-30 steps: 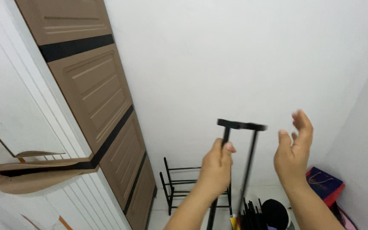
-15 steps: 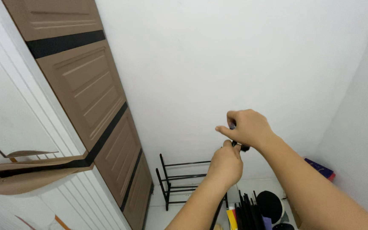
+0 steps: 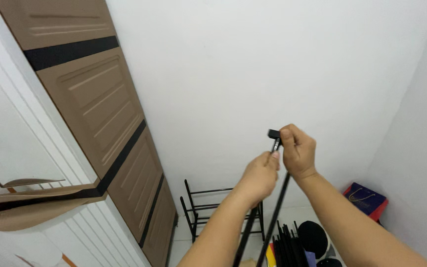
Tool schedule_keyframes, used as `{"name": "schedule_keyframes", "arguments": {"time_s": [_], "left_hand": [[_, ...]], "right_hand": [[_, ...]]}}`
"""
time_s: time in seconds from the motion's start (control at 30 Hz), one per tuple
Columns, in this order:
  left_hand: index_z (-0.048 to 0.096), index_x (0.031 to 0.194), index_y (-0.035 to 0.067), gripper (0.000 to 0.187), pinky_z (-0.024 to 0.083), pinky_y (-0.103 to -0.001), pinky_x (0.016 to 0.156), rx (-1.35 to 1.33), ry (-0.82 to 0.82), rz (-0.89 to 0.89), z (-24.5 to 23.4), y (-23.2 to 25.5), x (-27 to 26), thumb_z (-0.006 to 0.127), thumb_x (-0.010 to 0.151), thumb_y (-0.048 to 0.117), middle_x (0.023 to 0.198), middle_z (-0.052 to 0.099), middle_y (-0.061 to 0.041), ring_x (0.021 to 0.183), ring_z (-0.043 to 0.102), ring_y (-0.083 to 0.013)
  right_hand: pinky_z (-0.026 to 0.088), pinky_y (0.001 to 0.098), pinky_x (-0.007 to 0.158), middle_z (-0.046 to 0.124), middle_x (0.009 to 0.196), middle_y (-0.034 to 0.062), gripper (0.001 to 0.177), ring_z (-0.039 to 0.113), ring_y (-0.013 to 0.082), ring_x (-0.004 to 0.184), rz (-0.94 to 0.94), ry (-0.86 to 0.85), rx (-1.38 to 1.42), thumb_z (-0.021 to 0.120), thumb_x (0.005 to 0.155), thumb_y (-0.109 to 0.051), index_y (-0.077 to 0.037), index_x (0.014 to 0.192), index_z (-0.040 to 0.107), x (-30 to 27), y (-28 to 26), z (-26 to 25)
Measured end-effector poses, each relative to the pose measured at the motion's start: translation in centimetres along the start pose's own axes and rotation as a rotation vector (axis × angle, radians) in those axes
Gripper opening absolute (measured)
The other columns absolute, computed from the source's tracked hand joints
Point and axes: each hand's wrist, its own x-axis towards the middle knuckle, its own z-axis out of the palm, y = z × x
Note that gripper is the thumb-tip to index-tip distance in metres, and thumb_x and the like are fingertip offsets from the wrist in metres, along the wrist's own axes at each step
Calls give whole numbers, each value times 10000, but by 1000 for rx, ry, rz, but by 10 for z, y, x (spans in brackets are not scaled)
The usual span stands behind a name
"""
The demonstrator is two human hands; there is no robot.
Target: The person assembles a black metal rack by connecting multiple rods and plastic connectors. They repeatedly insert and remove pieces to align them correctly, then place the partially assembled frame on the floor next to other components.
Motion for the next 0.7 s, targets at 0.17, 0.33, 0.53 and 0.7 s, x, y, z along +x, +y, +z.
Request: {"name": "schedule_keyframes", "arguments": {"time_s": [0.17,0.33,0.53,0.7], "left_hand": [[605,969,22,446,486,-391,671,-4,-34,62,17,-3,6,422,1077,415,765,588,-109,692,549,-224],[602,1066,-20,447,502,-516,819,349,128,179,39,-6,20,368,1090,360,972,685,-271,925,646,-445],[549,1116,-38,433,533,-517,800,416,89,92,54,3,21,333,1090,336,987,681,-279,909,674,-438],[532,1120,-36,401,538,-521,789,441,90,33,64,0,21,338,1081,313,998,676,-277,920,676,-430]], "right_hand": [[384,332,534,468,594,80,465,436,172,544,-95,41,-203,504,1067,-333,-18,732,572,21,3,-13],[392,345,509,478,546,81,456,455,188,509,-48,-33,-160,415,1042,-311,-22,761,630,28,22,-19],[403,347,509,518,544,91,529,478,184,511,39,-47,-161,347,1048,-332,-11,754,649,24,54,-23],[425,330,502,557,552,75,539,512,165,509,77,-14,-80,337,1040,-333,-10,731,639,13,60,-25]]}}
